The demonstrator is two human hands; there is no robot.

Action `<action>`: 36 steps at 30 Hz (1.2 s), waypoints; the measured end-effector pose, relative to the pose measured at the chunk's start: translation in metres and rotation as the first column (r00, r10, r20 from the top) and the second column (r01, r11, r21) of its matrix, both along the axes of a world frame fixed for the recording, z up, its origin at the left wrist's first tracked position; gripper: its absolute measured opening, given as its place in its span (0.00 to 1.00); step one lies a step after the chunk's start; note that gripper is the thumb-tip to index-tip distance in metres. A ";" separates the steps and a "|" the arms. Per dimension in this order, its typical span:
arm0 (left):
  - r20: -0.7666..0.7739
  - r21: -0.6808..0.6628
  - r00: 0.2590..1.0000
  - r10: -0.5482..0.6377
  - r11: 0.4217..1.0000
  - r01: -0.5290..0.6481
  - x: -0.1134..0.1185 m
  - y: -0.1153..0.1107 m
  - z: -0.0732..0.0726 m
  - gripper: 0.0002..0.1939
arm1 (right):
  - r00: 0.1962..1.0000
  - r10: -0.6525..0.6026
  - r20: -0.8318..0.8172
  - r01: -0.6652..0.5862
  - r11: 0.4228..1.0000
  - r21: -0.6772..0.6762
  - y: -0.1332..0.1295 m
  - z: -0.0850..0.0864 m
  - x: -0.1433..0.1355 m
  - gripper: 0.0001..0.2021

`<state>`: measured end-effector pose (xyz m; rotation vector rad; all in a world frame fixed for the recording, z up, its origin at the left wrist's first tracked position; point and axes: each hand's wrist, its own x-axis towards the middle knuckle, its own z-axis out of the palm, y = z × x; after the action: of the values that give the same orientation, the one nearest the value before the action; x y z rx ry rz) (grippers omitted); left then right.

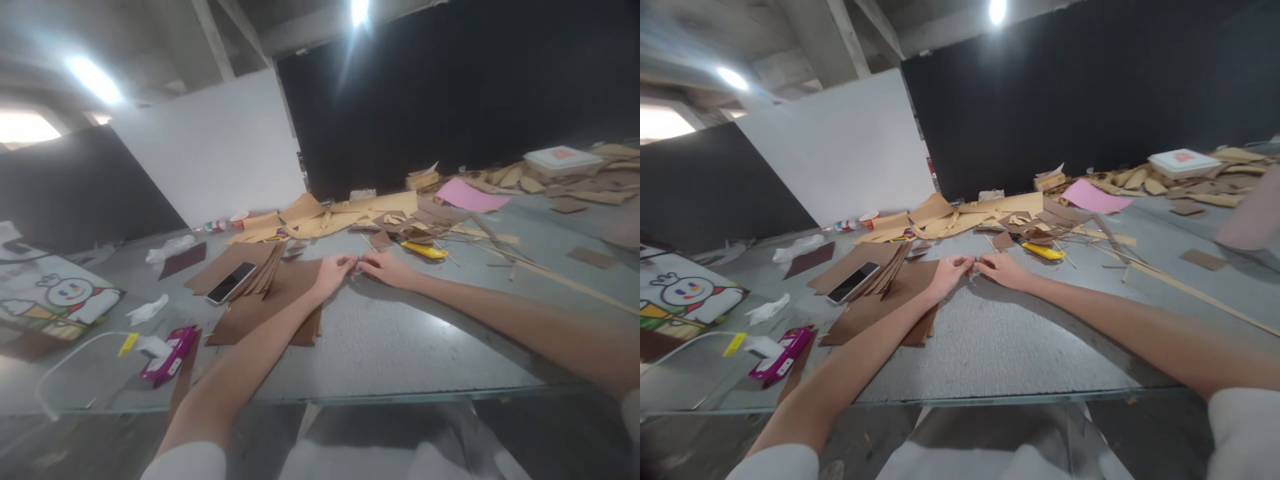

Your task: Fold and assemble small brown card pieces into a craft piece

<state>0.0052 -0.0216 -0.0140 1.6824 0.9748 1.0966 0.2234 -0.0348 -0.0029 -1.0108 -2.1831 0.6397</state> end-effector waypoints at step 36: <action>-0.255 -0.114 0.966 -0.035 0.993 0.006 -0.004 -0.027 0.015 0.27 | 0.969 -0.007 -0.248 -0.055 0.969 -0.239 0.002 0.002 -0.007 0.18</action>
<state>0.0016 -0.0490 0.0007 1.7661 1.1572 0.8062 0.2162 -0.0328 -0.0006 -0.9697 -1.9324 1.0108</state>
